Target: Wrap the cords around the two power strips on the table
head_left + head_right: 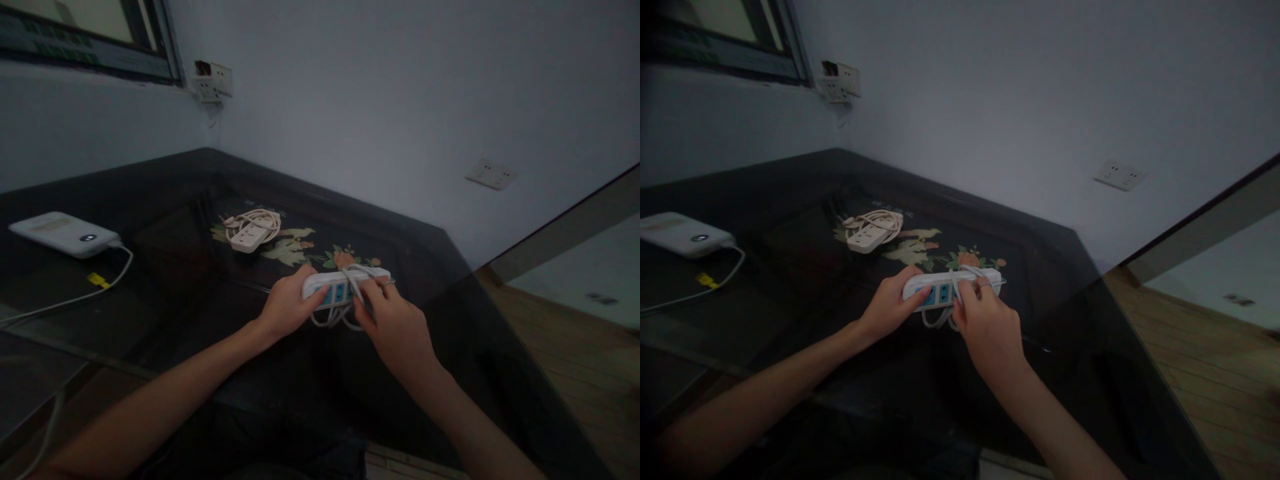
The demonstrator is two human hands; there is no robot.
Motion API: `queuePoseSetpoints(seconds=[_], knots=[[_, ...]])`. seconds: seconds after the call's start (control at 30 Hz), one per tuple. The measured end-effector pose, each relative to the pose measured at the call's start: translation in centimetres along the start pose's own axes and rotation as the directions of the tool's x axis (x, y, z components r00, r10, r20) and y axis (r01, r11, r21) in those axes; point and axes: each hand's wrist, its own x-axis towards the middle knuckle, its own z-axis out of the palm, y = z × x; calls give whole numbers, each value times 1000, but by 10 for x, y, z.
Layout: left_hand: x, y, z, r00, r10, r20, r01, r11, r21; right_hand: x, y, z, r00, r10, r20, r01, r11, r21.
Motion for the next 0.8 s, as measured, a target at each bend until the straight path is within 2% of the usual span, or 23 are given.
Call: queuePoseSetpoints(seconds=[0.1, 0.17, 0.23, 0.33, 0.4, 0.43, 0.5, 0.57, 0.63, 0.67, 0.73, 0.8], knots=[[1, -1, 1, 1000, 12, 15, -12, 1000, 28, 0, 11, 2, 991, 132, 2, -127, 946, 299], [1, -1, 2, 999, 20, 26, -21, 999, 43, 0, 15, 5, 966, 256, 36, -241, 841, 485], [2, -2, 2, 999, 22, 39, -24, 999, 46, 1, 18, 7, 939, 325, 114, -314, 672, 670], [1, -3, 2, 997, 29, 67, -32, 999, 32, 4, 19, 9, 928, 273, 253, -333, 305, 892], [1, -3, 2, 995, 38, 88, -39, 999, 7, 6, 17, 9, 921, 248, 301, -331, 88, 940], [0, -4, 2, 995, 40, 97, -39, 999, -10, 7, 17, 9, 915, 254, 314, -328, 14, 945], [-1, -4, 3, 994, 35, 107, -30, 998, -50, 10, 15, 11, 908, 271, 320, -314, -67, 947], [-1, -4, 6, 993, 30, 110, -19, 995, -100, 15, 12, 16, 923, 257, 287, -281, -60, 958], [-1, -6, 8, 994, 23, 107, -6, 987, -163, 22, 10, 23, 957, 203, 208, -223, 55, 973], [-1, -7, 9, 995, 16, 102, 4, 980, -198, 26, 8, 26, 973, 166, 160, -186, 157, 970], [-1, -9, 11, 996, 0, 87, 24, 960, -277, 36, 5, 30, 994, 67, 85, -106, 441, 891], [0, -11, 12, 997, -21, 74, 48, 925, -377, 47, 1, 30, 998, -21, 65, -29, 731, 682]])
